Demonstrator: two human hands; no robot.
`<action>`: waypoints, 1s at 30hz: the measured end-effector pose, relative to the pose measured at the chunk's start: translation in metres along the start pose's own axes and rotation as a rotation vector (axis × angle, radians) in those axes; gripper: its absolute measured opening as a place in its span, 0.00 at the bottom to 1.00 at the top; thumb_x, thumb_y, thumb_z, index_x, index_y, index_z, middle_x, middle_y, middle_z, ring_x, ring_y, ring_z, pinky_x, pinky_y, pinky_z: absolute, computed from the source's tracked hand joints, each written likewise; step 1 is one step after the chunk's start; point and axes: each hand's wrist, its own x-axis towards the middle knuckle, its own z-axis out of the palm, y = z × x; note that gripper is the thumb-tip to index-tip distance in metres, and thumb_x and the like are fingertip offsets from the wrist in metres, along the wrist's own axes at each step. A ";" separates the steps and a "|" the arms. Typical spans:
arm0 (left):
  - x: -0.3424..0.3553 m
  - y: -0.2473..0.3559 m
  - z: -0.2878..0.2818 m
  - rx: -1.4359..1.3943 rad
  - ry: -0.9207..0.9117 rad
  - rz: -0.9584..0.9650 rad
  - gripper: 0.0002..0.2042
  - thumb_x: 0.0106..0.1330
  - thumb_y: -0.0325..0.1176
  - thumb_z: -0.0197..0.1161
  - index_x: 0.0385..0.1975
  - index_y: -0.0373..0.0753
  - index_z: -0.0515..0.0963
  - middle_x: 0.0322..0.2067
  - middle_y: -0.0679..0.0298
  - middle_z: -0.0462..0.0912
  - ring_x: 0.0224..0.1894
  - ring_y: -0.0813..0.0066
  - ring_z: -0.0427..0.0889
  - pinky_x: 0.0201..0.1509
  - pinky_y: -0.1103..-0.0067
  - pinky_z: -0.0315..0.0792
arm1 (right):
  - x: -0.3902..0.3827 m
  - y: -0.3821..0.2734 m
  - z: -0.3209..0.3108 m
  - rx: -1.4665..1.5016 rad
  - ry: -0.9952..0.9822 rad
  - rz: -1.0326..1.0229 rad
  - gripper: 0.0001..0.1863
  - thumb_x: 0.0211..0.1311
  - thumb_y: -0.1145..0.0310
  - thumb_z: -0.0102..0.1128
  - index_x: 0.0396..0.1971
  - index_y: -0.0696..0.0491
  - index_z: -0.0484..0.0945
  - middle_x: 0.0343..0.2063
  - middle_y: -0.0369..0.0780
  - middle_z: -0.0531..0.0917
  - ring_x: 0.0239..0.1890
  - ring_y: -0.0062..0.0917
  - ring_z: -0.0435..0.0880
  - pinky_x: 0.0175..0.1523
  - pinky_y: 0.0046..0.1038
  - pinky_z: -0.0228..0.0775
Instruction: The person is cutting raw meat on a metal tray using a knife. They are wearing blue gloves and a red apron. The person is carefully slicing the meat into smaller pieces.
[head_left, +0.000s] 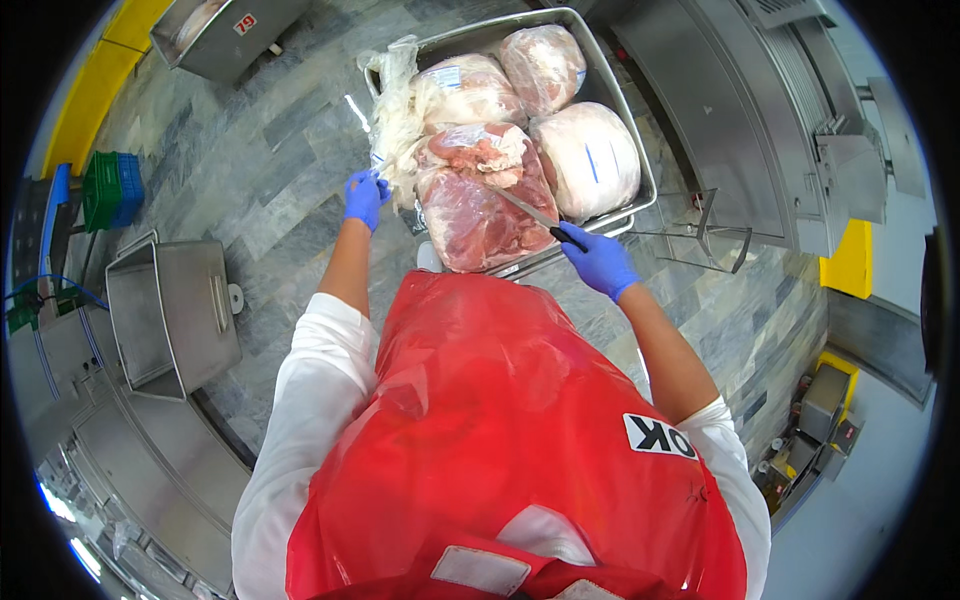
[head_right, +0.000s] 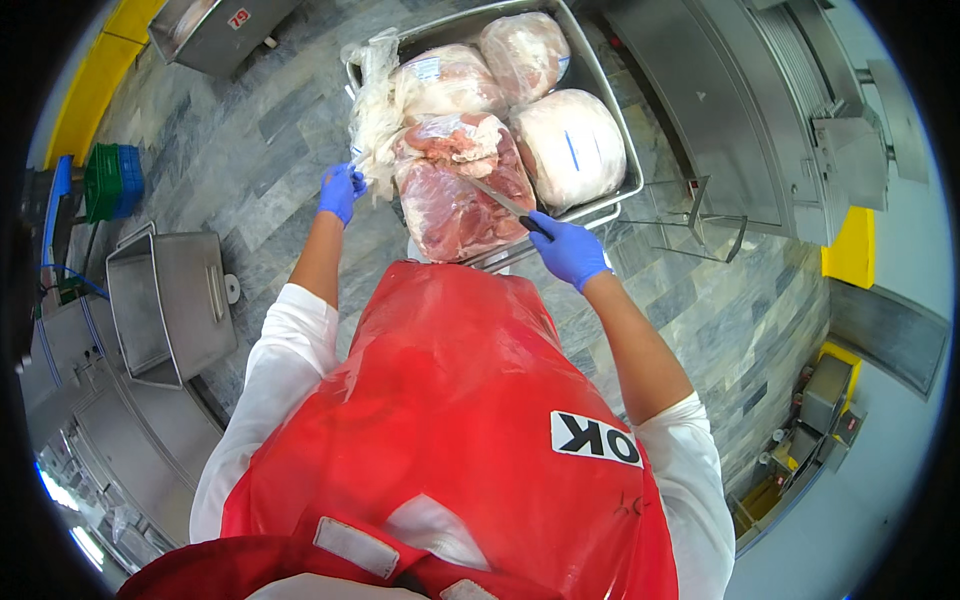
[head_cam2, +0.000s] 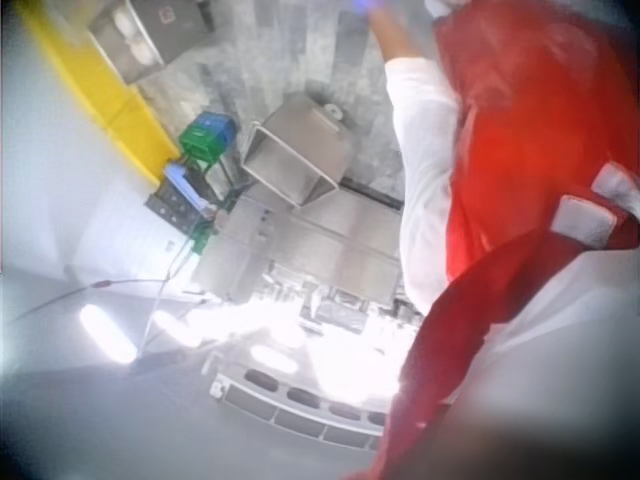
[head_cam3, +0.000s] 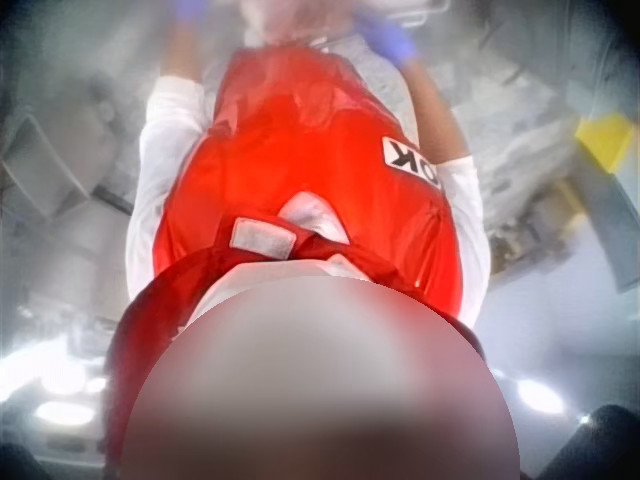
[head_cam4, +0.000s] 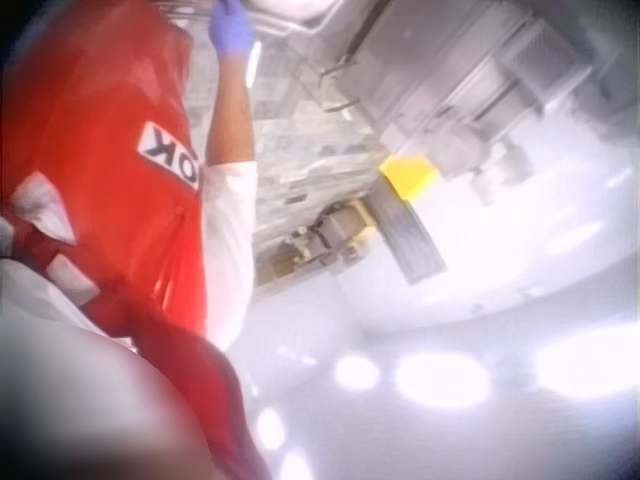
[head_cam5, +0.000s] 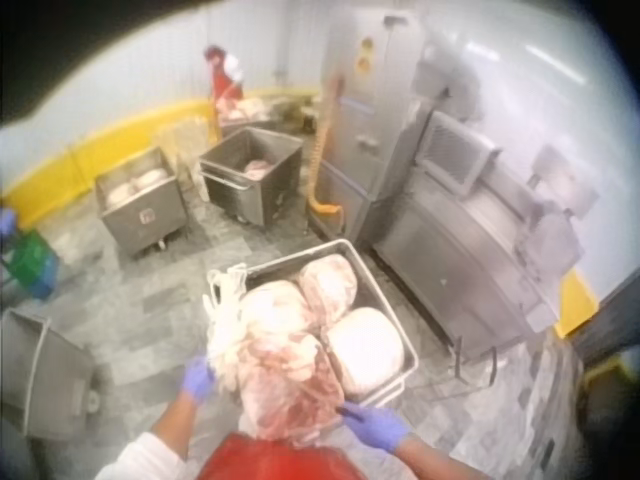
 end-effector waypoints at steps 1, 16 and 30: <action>-0.005 -0.001 -0.006 0.036 -0.017 -0.004 0.05 0.75 0.31 0.62 0.46 0.41 0.79 0.30 0.65 0.83 0.26 0.75 0.81 0.32 0.74 0.79 | -0.005 0.012 0.001 -0.031 0.047 -0.026 0.25 0.74 0.49 0.59 0.69 0.35 0.78 0.46 0.52 0.89 0.48 0.51 0.88 0.53 0.48 0.80; -0.007 -0.008 -0.022 0.590 0.064 0.363 0.25 0.67 0.39 0.74 0.61 0.36 0.79 0.47 0.56 0.87 0.43 0.67 0.86 0.48 0.69 0.80 | 0.008 0.038 -0.049 -0.255 0.094 -0.033 0.23 0.75 0.51 0.56 0.65 0.37 0.80 0.46 0.49 0.90 0.47 0.49 0.89 0.53 0.50 0.80; -0.092 -0.029 -0.045 0.794 0.167 0.458 0.21 0.65 0.38 0.73 0.54 0.34 0.83 0.40 0.56 0.89 0.41 0.67 0.88 0.51 0.69 0.81 | 0.020 0.142 0.001 1.147 0.166 0.120 0.24 0.78 0.63 0.63 0.70 0.50 0.79 0.28 0.25 0.74 0.25 0.09 0.62 0.30 0.19 0.59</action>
